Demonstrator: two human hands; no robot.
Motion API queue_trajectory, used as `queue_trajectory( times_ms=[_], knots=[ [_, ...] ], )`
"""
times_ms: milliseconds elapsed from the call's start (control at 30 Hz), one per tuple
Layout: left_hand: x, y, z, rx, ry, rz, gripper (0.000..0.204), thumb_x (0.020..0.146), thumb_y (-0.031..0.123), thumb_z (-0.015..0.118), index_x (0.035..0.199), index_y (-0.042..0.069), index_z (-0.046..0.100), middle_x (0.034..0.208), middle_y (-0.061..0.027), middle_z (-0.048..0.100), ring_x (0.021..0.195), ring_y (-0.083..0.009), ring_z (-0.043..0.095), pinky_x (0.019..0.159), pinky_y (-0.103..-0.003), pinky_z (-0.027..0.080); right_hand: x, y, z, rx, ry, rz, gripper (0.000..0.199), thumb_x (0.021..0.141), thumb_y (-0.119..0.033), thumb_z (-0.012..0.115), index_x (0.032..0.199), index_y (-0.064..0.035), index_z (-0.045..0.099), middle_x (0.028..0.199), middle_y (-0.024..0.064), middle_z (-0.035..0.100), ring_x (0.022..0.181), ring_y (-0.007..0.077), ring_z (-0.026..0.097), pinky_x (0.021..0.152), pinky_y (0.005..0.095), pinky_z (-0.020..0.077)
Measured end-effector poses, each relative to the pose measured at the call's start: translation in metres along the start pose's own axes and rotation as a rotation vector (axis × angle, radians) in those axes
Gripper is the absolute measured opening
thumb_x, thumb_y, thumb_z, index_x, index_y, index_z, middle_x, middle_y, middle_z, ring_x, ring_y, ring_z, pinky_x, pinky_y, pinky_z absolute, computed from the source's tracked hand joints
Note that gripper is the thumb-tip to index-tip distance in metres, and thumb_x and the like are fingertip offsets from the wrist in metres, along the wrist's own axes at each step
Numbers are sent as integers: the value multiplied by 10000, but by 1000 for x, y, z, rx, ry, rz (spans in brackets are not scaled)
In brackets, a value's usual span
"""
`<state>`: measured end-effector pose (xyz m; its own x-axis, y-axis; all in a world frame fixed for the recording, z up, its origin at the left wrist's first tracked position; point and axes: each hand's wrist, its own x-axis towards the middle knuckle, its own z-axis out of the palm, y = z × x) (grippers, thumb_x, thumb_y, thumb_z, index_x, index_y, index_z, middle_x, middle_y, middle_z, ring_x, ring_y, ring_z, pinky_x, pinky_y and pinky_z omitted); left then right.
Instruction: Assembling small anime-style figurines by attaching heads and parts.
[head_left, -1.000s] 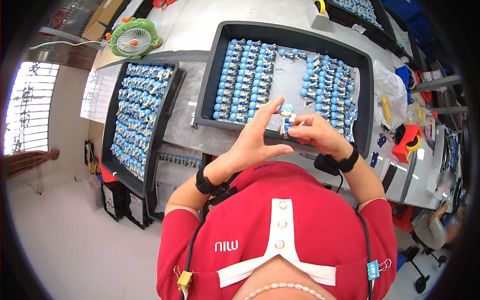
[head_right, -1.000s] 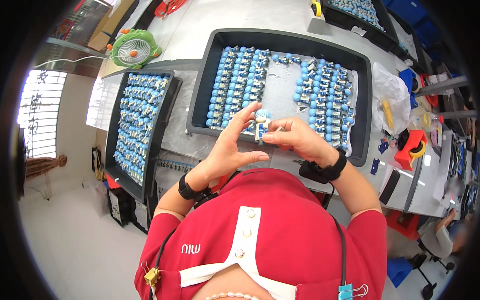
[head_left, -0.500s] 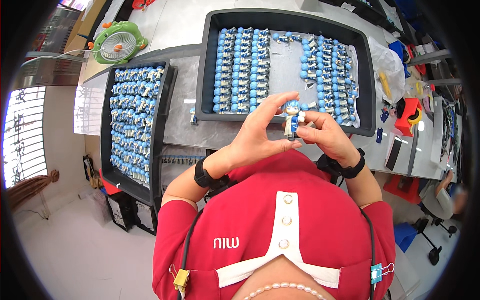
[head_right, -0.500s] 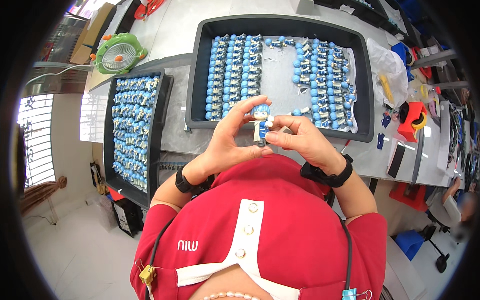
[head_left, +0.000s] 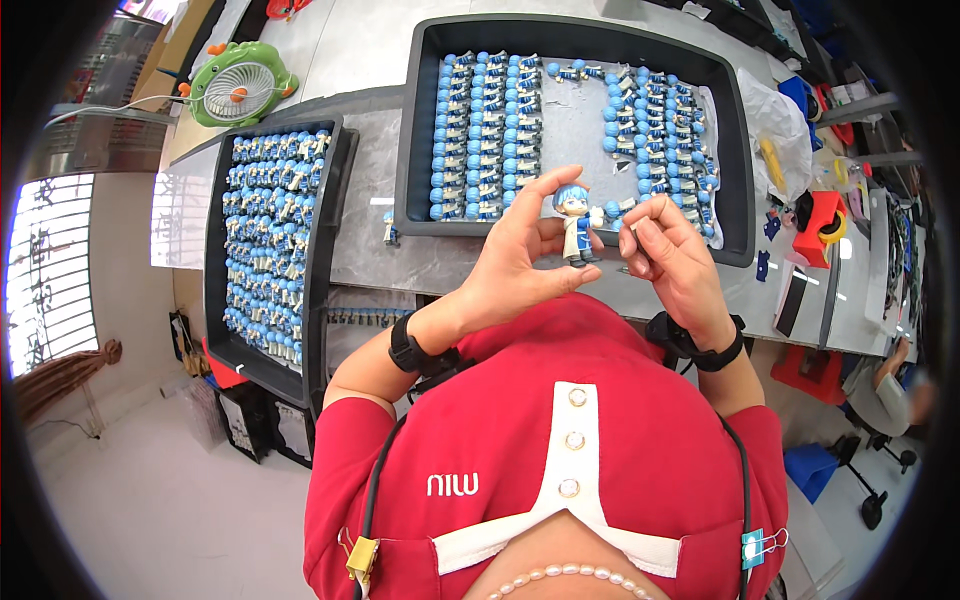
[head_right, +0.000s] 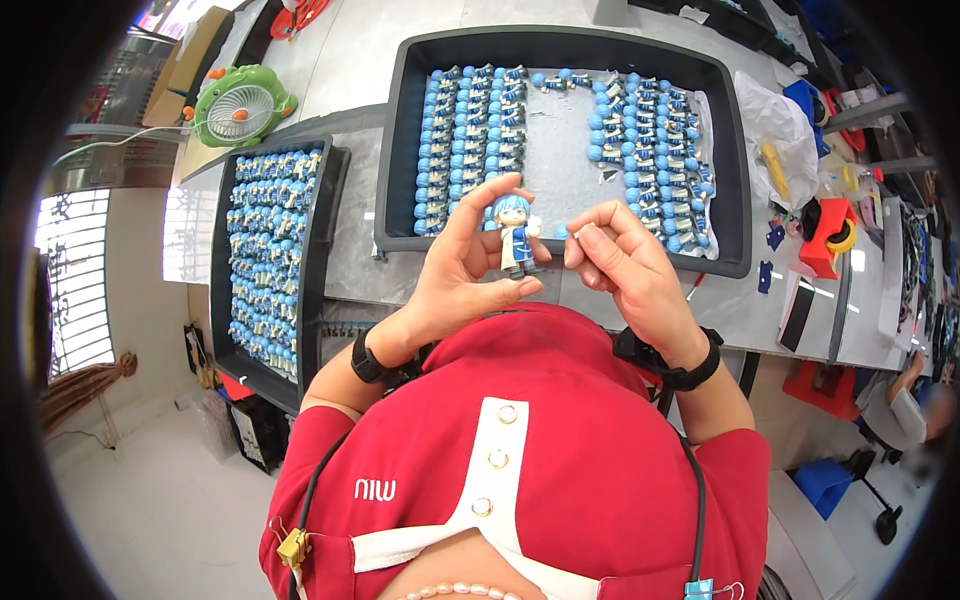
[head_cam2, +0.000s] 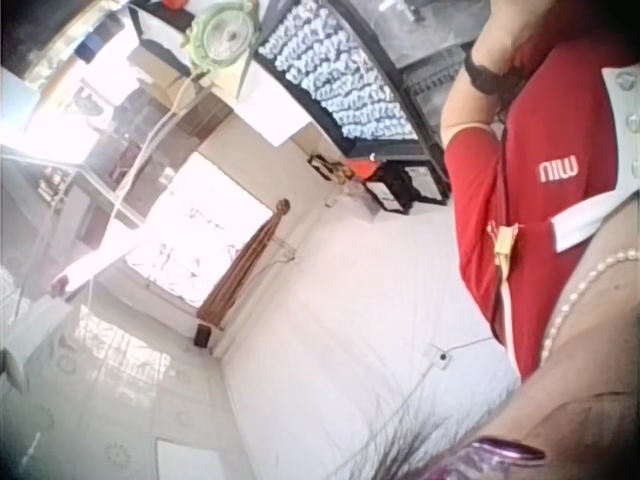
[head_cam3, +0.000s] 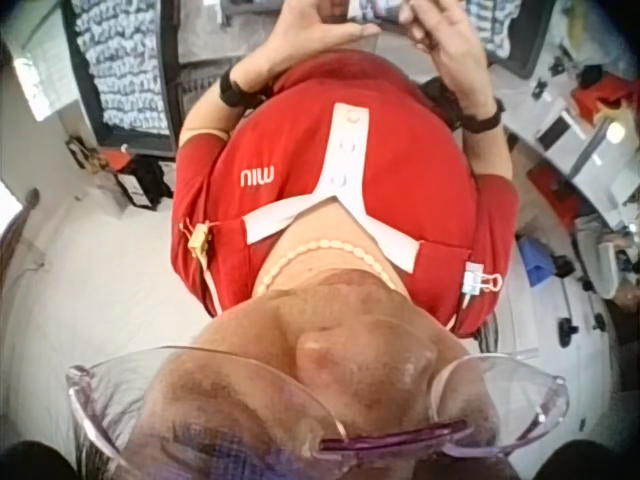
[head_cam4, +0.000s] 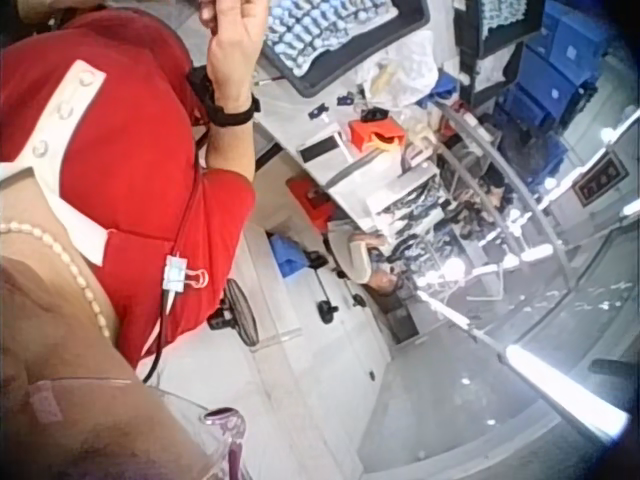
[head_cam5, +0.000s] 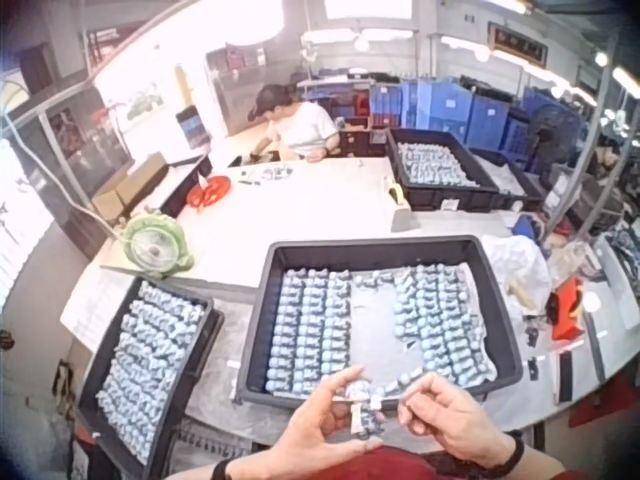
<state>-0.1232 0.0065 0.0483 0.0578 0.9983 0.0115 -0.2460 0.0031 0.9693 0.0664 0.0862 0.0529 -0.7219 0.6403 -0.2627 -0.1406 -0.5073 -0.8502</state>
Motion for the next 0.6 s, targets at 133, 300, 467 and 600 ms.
queue_trajectory(
  times_ms=[133, 300, 467, 600],
  knots=[
    [0, 1, 3, -171, -32, -63, 854, 725, -81, 697, 1405, 64, 200, 1353, -122, 313, 990, -192, 572, 798, -289, 527, -2, -3, 1, -16, 10, -25, 152, 971, -211, 460, 1022, -81, 519, 796, -19, 545, 646, 28, 418, 562, 160, 322],
    [0, 2, 9, -208, -43, -78, 849, 723, -59, 718, 1399, 62, 218, 1365, -113, 321, 1000, -179, 566, 794, -280, 529, -1, -3, -5, -32, 21, -31, 171, 965, -216, 475, 1044, -80, 542, 790, -26, 545, 646, 24, 412, 557, 158, 313],
    [-1, 1, 13, -166, -40, -99, 803, 754, -27, 713, 1388, 64, 229, 1151, -108, 529, 929, -120, 575, 765, -248, 511, 2, -4, -8, -267, 8, -46, 194, 953, -204, 500, 1060, -62, 577, 833, -28, 559, 700, 15, 445, 599, 162, 361],
    [-1, -1, 15, -200, -23, -106, 794, 757, -12, 720, 1384, 67, 238, 1064, -97, 576, 891, -94, 571, 725, -225, 504, 4, -4, -2, -352, 29, -134, 194, 936, -173, 529, 1059, -31, 581, 903, -19, 578, 825, 27, 504, 715, 186, 428]
  ],
)
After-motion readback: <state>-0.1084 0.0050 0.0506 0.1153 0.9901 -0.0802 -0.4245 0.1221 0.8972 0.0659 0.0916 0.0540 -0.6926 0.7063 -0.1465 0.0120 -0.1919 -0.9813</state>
